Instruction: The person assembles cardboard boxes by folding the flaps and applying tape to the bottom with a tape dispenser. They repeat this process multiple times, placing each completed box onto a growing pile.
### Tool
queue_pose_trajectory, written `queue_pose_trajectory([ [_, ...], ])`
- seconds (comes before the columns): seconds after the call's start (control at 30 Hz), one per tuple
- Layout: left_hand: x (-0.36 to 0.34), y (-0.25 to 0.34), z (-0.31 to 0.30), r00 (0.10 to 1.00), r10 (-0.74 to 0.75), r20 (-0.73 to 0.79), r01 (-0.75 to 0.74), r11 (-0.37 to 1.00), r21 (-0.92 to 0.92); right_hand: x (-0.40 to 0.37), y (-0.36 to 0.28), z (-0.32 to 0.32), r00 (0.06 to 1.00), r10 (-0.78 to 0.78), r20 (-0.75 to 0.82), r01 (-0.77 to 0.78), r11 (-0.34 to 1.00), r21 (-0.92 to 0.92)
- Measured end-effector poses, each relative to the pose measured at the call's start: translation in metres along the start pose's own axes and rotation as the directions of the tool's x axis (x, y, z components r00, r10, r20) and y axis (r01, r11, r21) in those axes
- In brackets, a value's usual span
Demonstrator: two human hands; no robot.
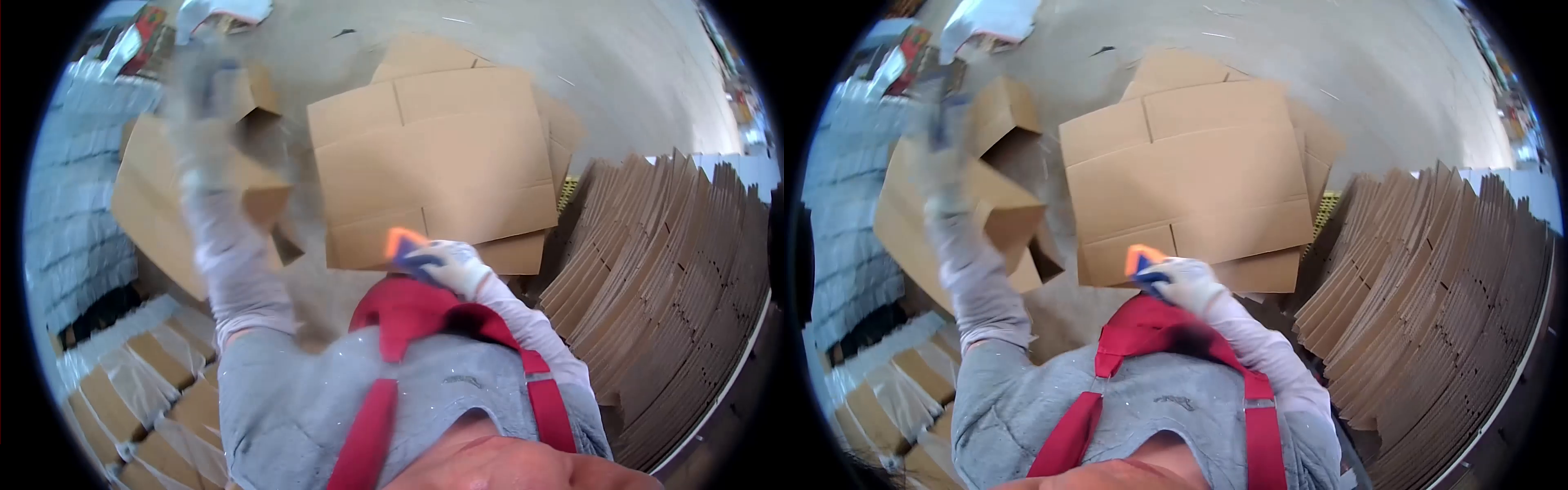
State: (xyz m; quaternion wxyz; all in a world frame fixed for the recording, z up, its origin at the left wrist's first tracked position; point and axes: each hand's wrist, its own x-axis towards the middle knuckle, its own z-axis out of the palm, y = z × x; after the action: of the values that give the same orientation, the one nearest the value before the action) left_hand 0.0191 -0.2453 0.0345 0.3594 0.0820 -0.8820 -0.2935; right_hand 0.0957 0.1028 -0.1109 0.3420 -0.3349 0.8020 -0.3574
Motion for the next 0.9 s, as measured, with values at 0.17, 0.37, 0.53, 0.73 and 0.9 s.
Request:
queue_pose_trajectory([
  [0.17,-0.085,-0.09,0.303,0.725,0.062,0.686,-0.273,0.94,0.203,-0.11,0.096,0.01,0.841,0.502,-0.2,-0.501,0.863,0.059],
  [0.37,-0.092,-0.128,0.4,0.46,-0.361,0.811,-0.126,0.878,0.462,-0.244,0.078,0.069,0.452,0.886,-0.103,-0.411,0.31,0.857],
  [0.53,-0.109,-0.147,0.38,0.341,-0.315,0.886,-0.199,0.897,0.395,-0.264,0.073,0.09,0.323,0.933,-0.162,-0.247,0.248,0.937],
  [0.73,-0.024,-0.077,0.304,0.073,-0.245,0.967,-0.249,0.934,0.256,-0.279,0.099,0.004,0.257,0.736,-0.626,-0.094,0.664,0.742],
  [0.9,0.009,0.12,0.125,0.109,-0.013,0.994,-0.229,0.973,0.038,-0.316,-0.028,-0.148,0.12,0.104,-0.987,0.081,0.99,0.114],
])
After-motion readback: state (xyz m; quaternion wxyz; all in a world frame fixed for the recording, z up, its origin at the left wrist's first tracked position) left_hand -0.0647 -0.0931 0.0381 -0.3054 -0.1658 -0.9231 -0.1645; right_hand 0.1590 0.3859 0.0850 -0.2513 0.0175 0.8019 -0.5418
